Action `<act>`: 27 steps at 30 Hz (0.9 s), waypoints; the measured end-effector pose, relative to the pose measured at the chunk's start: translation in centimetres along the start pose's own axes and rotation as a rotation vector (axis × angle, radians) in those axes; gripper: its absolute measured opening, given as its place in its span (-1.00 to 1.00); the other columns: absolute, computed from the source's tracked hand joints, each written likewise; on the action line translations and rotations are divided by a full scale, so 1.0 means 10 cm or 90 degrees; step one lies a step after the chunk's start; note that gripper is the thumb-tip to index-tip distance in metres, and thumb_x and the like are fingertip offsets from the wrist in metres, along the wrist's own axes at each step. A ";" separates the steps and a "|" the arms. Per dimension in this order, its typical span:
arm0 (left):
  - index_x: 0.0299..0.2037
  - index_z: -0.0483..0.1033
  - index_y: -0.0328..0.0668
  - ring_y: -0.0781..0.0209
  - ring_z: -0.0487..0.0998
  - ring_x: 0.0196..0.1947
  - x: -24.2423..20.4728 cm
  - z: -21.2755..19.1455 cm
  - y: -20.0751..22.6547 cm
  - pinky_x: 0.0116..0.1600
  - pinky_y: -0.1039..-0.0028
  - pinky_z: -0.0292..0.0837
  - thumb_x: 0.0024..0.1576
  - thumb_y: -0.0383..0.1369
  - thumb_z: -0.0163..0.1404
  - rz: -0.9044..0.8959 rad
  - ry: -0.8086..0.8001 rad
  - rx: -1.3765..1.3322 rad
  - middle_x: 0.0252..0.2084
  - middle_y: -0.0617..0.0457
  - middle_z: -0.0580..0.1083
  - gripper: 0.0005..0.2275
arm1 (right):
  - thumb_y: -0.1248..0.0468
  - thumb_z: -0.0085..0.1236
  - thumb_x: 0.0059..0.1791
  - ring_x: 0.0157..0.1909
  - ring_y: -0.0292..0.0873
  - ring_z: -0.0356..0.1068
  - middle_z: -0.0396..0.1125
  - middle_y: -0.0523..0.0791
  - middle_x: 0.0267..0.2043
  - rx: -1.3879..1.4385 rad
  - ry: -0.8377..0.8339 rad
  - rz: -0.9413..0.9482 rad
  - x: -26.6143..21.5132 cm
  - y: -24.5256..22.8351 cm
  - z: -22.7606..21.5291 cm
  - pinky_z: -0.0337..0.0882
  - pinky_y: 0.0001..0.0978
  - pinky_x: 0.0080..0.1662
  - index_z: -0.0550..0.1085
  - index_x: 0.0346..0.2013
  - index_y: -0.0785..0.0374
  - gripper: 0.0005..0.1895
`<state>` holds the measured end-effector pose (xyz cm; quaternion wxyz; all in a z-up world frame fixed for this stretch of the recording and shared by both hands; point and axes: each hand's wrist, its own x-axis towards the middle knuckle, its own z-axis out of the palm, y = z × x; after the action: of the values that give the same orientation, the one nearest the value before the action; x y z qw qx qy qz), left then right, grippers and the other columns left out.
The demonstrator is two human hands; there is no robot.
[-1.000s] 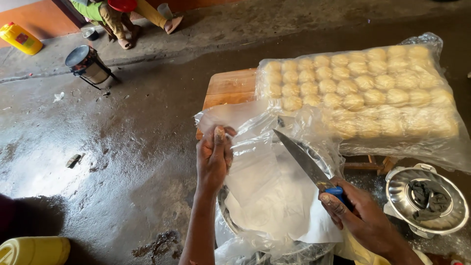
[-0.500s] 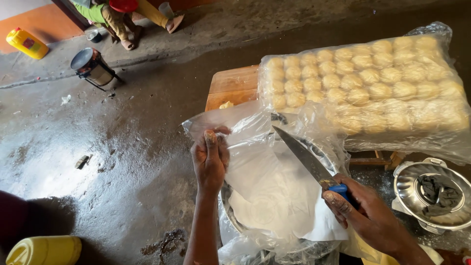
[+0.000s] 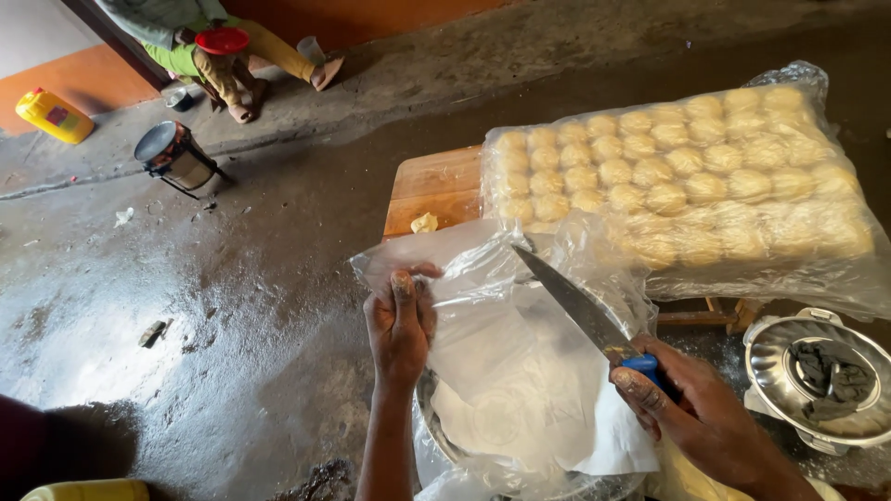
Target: Lining a pot with plastic and pouring white powder from small bags into it.
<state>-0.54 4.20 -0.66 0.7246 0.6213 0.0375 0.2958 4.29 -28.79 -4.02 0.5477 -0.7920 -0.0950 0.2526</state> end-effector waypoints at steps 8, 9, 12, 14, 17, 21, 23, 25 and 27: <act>-0.11 0.53 -0.25 0.49 0.05 -0.77 -0.02 0.00 0.02 -0.65 0.61 -0.11 0.48 -0.22 -0.26 0.046 -0.052 0.070 -0.70 0.22 0.21 -0.67 | -0.08 0.12 -0.04 0.03 -0.27 0.54 0.62 -0.19 0.06 -0.140 0.031 0.028 0.05 -0.06 -0.08 0.46 -0.38 0.10 0.53 0.29 0.03 -0.37; -0.11 0.53 -0.25 0.49 0.05 -0.77 -0.02 0.00 0.01 -0.65 0.61 -0.11 0.48 -0.22 -0.26 0.046 -0.052 0.070 -0.70 0.22 0.21 -0.67 | -0.08 0.12 -0.04 0.03 -0.27 0.54 0.62 -0.19 0.06 -0.140 0.030 0.027 0.03 -0.13 -0.08 0.46 -0.38 0.10 0.53 0.29 0.03 -0.37; -0.12 0.56 -0.32 0.56 -0.07 -0.70 -0.01 0.00 -0.01 -0.59 0.66 -0.22 0.44 -0.13 -0.20 0.002 -0.036 0.030 -0.62 0.32 0.02 -0.61 | -0.01 0.13 0.00 -0.15 -0.23 0.50 0.65 -0.18 -0.14 -0.105 0.047 0.024 -0.01 -0.25 -0.10 0.44 -0.38 -0.02 0.67 0.07 0.06 -0.56; -0.16 0.52 -0.25 0.51 0.06 -0.75 0.00 0.00 -0.02 -0.65 0.63 -0.08 0.46 -0.20 -0.23 0.034 -0.034 0.073 -0.63 0.18 0.31 -0.67 | 0.07 0.19 0.04 -0.36 -0.16 0.38 0.50 -0.07 -0.38 -0.038 0.050 0.012 -0.03 -0.22 -0.11 0.40 -0.31 -0.24 0.69 -0.05 0.18 -0.67; -0.13 0.55 -0.16 0.50 0.06 -0.76 -0.01 0.04 -0.01 -0.65 0.63 -0.07 0.48 -0.21 -0.26 0.039 -0.062 0.080 -0.71 0.24 0.17 -0.68 | 0.01 0.23 -0.05 -0.16 -0.22 0.60 0.67 -0.13 -0.15 -0.023 0.032 -0.107 -0.01 -0.18 -0.09 0.46 -0.40 -0.08 0.73 -0.09 0.13 -0.63; -0.12 0.61 -0.20 0.54 0.02 -0.71 -0.06 0.13 -0.22 -0.62 0.66 -0.11 0.45 -0.16 -0.19 -0.061 -0.035 0.037 -0.66 0.30 0.11 -0.65 | 0.01 0.26 -0.03 -0.57 -0.24 0.00 0.26 -0.17 -0.55 0.007 0.046 -0.161 0.03 -0.49 0.13 0.03 -0.40 -0.44 0.78 0.00 0.04 -0.60; -0.19 0.54 -0.15 0.66 0.05 -0.63 -0.07 0.17 -0.34 -0.59 0.77 -0.05 0.43 -0.19 -0.12 -0.131 -0.013 -0.060 -0.56 0.39 0.15 -0.73 | -0.02 0.24 -0.06 -0.30 -0.30 0.40 0.66 -0.21 -0.03 0.024 0.063 -0.240 0.10 -0.60 0.21 0.29 -0.47 -0.18 0.72 0.07 0.04 -0.54; -0.18 0.56 -0.17 0.65 0.05 -0.62 -0.08 0.17 -0.30 -0.57 0.75 -0.07 0.42 -0.17 -0.11 -0.115 -0.015 -0.023 -0.56 0.39 0.14 -0.71 | 0.00 0.23 -0.02 -0.41 -0.33 0.28 0.65 -0.22 -0.09 0.015 0.066 -0.244 0.11 -0.64 0.23 0.19 -0.51 -0.29 0.73 0.01 0.06 -0.60; -0.17 0.58 -0.19 0.63 0.05 -0.60 -0.06 0.13 -0.21 -0.55 0.72 -0.10 0.41 -0.15 -0.10 -0.093 -0.013 0.016 -0.56 0.40 0.13 -0.69 | 0.03 0.21 0.01 -0.52 -0.36 0.16 0.63 -0.23 -0.15 0.007 0.063 -0.253 0.14 -0.63 0.24 0.10 -0.54 -0.40 0.74 -0.05 0.07 -0.66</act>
<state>0.30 2.67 -2.54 0.7370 0.6286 0.0794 0.2352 5.11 -23.84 0.66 0.5952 -0.7660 -0.2208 0.1009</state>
